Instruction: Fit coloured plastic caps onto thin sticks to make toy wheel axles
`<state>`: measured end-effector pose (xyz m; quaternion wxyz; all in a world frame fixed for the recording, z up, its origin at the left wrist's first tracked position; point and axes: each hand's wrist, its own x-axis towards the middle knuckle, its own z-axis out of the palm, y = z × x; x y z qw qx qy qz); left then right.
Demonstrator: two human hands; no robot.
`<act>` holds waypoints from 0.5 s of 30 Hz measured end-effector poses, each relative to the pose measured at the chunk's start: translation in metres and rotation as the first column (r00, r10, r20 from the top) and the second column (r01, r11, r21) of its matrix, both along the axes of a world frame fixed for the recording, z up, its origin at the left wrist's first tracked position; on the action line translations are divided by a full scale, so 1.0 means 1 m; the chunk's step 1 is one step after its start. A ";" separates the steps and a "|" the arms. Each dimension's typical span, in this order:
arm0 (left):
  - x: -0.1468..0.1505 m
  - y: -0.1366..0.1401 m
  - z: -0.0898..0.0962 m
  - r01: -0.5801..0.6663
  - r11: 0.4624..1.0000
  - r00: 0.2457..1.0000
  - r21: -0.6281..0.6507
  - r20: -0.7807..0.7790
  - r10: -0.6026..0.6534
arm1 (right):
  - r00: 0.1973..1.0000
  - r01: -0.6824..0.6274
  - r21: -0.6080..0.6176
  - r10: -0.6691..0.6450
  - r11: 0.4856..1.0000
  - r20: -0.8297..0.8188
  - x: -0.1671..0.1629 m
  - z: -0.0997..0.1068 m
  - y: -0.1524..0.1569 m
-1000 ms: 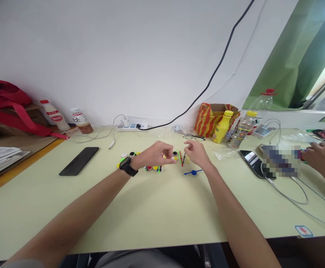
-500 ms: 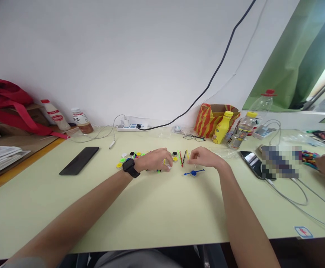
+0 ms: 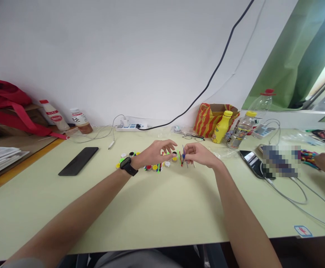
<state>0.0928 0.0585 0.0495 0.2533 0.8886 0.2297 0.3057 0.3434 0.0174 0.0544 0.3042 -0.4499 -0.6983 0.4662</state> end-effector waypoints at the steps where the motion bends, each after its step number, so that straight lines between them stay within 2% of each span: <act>1: 0.003 -0.004 0.002 0.029 0.999 0.999 -0.015 0.038 -0.029 | 0.999 0.005 0.013 -0.004 1.000 -0.048 -0.005 0.000 0.000; 4: 0.010 -0.013 0.006 0.102 0.995 0.989 -0.006 0.113 -0.100 | 0.988 0.028 0.038 -0.022 0.999 -0.152 -0.015 -0.003 0.003; 8: 0.014 -0.018 0.006 0.074 0.995 0.989 0.065 0.122 -0.082 | 0.974 0.044 0.060 -0.030 0.997 -0.226 -0.019 -0.008 0.006; 12: 0.014 -0.018 0.006 0.050 0.995 0.991 0.090 0.116 -0.061 | 0.978 0.041 0.108 -0.018 0.993 -0.206 -0.023 -0.008 0.005; 15: 0.014 -0.019 0.006 0.033 0.992 0.993 0.124 0.108 -0.046 | 0.987 0.134 0.193 -0.113 0.972 -0.116 -0.020 -0.012 0.009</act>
